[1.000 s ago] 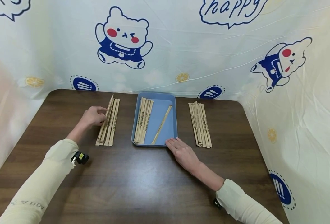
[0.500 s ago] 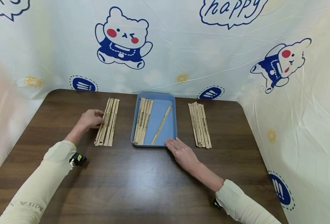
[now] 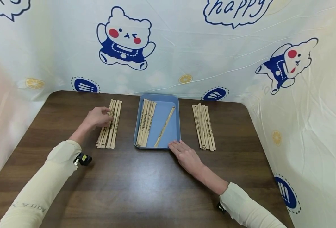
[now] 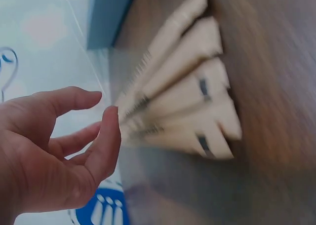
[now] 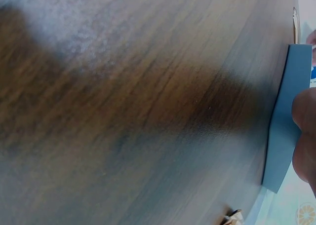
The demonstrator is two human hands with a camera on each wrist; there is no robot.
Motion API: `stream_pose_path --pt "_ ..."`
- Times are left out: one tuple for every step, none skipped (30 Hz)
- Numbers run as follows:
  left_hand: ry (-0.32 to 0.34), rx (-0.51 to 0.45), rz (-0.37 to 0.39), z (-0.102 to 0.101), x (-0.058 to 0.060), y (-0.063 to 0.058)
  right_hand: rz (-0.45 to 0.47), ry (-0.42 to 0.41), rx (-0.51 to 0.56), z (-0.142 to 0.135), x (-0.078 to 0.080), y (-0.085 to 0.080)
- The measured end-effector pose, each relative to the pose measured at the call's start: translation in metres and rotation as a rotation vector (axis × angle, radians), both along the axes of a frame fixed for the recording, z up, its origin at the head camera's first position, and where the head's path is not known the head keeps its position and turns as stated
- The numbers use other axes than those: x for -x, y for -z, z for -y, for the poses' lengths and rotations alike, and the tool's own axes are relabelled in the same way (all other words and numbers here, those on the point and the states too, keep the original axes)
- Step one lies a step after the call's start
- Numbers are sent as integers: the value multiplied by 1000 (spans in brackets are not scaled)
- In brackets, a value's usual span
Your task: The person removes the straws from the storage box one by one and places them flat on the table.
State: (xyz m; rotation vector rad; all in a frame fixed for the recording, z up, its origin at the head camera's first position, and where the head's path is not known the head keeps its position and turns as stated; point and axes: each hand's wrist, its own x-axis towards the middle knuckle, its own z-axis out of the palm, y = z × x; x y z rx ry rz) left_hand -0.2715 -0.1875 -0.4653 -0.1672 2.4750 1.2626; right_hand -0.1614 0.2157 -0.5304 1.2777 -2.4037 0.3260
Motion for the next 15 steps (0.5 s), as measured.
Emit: stream_pose_path --pt "9 -16 1 -5 1 -3 0 -1 1 0 0 0" --pt "18 -25 -1 -11 1 -5 0 -1 2 0 0 0" --pt "28 -33 -3 -16 1 -8 1 -3 4 0 0 -1" --pt "40 -44 -5 -22 2 -10 2 -3 5 0 0 -1" --pt "47 -69 1 -28 2 -12 1 -2 3 0 1 -1" --pt "62 -80 2 -33 2 -15 1 -1 1 1 1 -2" --pt "77 -87 2 -39 2 -16 1 0 0 1 1 -2" --pt "89 -100 5 -44 3 -18 2 2 -2 1 1 -2" --pt "96 -121 10 -50 3 -19 3 3 -3 1 1 -2" --pt "106 -131 11 -55 3 -21 1 4 -5 1 1 -2" --pt "108 -150 16 -60 3 -22 1 5 -7 0 1 -2" --pt "117 -161 17 -65 3 -24 3 5 -7 0 0 -2" --pt "120 -170 20 -70 3 -24 3 5 -7 0 0 -2" --pt "126 -177 21 -75 3 -25 4 5 -7 0 0 -2" --pt "134 -181 20 -80 3 -26 3 5 -6 0 0 -2"
